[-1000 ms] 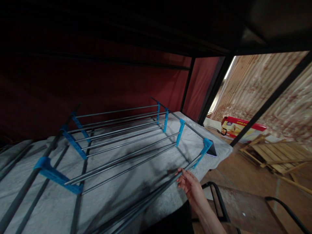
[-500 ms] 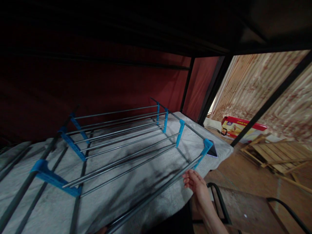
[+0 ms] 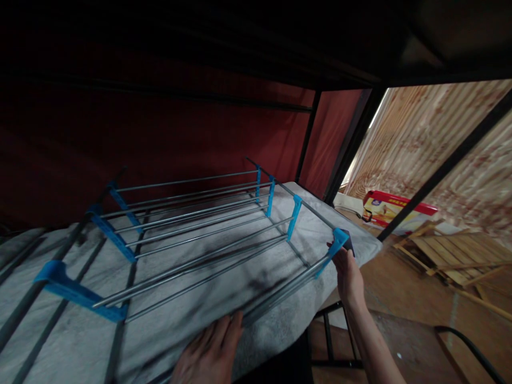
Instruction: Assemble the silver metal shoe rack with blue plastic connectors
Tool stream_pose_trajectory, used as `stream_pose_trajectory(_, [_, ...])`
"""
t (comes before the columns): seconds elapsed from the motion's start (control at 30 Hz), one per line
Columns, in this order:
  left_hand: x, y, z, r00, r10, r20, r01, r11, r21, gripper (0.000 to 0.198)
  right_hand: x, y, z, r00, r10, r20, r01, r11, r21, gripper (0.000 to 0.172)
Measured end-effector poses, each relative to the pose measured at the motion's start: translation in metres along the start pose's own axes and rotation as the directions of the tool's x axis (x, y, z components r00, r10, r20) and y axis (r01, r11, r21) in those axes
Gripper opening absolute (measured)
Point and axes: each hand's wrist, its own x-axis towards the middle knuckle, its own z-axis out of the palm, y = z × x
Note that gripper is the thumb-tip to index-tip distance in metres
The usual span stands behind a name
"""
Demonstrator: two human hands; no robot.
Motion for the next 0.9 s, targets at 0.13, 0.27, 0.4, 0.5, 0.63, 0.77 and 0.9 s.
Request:
stream_pose_trajectory(0.13, [0.042,0.040,-0.011,0.999,-0.027,0.032,0.024,0.997,0.076,0.071,-0.001,0.000,0.004,1.000,0.016,-0.006,-0.016,0.999,-0.032,0.067])
stream_pose_trajectory(0.27, [0.063,0.062,-0.016,0.994,-0.052,0.097,0.043,0.994,0.099,0.073,-0.003,0.000,0.003,1.000,0.014,-0.008,-0.014,0.998,-0.060,0.069])
stream_pose_trajectory(0.4, [0.072,0.063,-0.025,0.978,-0.073,0.197,0.061,0.996,0.062,0.074,-0.005,0.000,0.004,1.000,0.011,0.000,-0.011,0.998,-0.065,0.065])
stream_pose_trajectory(0.5, [0.076,0.062,-0.032,0.956,-0.090,0.278,0.087,0.996,0.021,0.077,-0.005,0.001,0.003,1.000,0.001,-0.014,-0.002,0.997,-0.079,0.066])
stream_pose_trajectory(0.63, [0.078,0.064,-0.034,0.925,-0.099,0.366,0.120,0.992,-0.034,0.078,-0.006,0.001,0.003,1.000,0.000,-0.019,-0.001,0.997,-0.071,0.066])
stream_pose_trajectory(0.77, [0.076,0.064,-0.030,0.912,-0.115,0.394,0.156,0.985,-0.073,0.075,-0.007,-0.002,0.006,0.999,0.007,-0.033,-0.009,0.999,-0.050,0.067])
stream_pose_trajectory(0.9, [0.079,0.062,-0.032,0.916,-0.125,0.381,0.178,0.978,-0.108,0.074,-0.008,-0.004,0.008,0.999,0.018,-0.034,-0.019,0.999,-0.035,0.067])
